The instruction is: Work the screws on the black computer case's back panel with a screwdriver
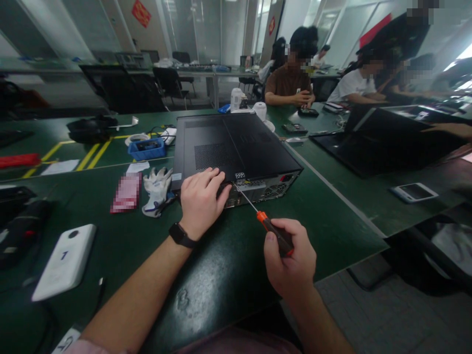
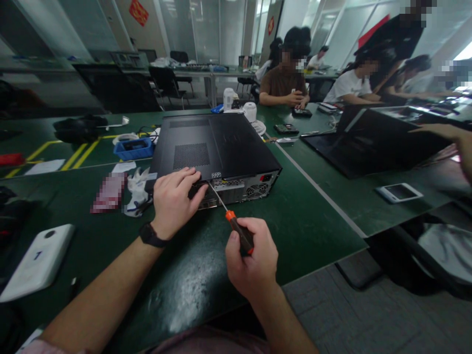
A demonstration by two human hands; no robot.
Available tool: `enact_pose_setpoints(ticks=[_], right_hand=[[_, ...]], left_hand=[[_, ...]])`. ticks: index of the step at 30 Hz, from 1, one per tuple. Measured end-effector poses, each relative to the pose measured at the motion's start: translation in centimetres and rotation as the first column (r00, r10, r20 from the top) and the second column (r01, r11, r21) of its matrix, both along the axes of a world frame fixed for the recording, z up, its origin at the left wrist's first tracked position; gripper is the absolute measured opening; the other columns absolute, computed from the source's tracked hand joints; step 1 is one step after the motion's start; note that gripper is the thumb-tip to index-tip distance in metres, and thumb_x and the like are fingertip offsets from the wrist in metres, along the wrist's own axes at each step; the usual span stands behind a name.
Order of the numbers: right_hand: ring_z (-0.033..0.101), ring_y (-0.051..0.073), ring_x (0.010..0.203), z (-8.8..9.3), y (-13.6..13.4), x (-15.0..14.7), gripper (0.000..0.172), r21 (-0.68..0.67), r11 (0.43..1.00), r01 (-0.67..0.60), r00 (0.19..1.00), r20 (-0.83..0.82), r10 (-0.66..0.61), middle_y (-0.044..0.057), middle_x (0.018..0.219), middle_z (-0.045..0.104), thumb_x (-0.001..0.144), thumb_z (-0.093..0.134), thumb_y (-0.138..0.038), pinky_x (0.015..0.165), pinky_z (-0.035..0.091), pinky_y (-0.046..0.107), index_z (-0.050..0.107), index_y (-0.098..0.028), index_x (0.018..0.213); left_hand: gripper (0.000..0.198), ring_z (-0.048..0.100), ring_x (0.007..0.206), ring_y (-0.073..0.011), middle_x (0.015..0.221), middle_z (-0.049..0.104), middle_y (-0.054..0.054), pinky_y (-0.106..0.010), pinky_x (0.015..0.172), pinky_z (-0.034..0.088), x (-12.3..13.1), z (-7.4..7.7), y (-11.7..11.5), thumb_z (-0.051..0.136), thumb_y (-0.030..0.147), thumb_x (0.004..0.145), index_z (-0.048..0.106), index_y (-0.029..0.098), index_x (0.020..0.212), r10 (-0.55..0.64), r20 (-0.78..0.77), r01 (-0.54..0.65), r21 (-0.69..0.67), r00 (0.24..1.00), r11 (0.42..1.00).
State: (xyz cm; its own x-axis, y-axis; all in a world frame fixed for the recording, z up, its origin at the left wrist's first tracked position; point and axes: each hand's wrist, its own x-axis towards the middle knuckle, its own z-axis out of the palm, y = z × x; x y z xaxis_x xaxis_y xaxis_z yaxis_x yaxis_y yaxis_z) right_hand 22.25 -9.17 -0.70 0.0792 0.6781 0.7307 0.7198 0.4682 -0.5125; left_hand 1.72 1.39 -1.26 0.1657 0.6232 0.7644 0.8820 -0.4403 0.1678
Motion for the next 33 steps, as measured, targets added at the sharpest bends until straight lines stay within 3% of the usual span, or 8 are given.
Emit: enact_pose_setpoints(ticks=[33], right_hand=[[0.067,0.014,0.070,0.44,-0.06,0.02,0.013,-0.009,0.999,0.048,0.999,0.017,-0.047,0.000,0.090,0.069,0.095,0.059,-0.021,0.062,0.052,0.027,0.062,-0.022,0.108]], left_hand=[[0.026,0.072,0.123,-0.0321,0.127,0.078,-0.011,-0.049,0.102,0.050,-0.03,-0.21,0.18,0.068,0.035,0.100,0.073,0.020,0.120,0.004,-0.016,-0.003,0.045,1.000,0.999]])
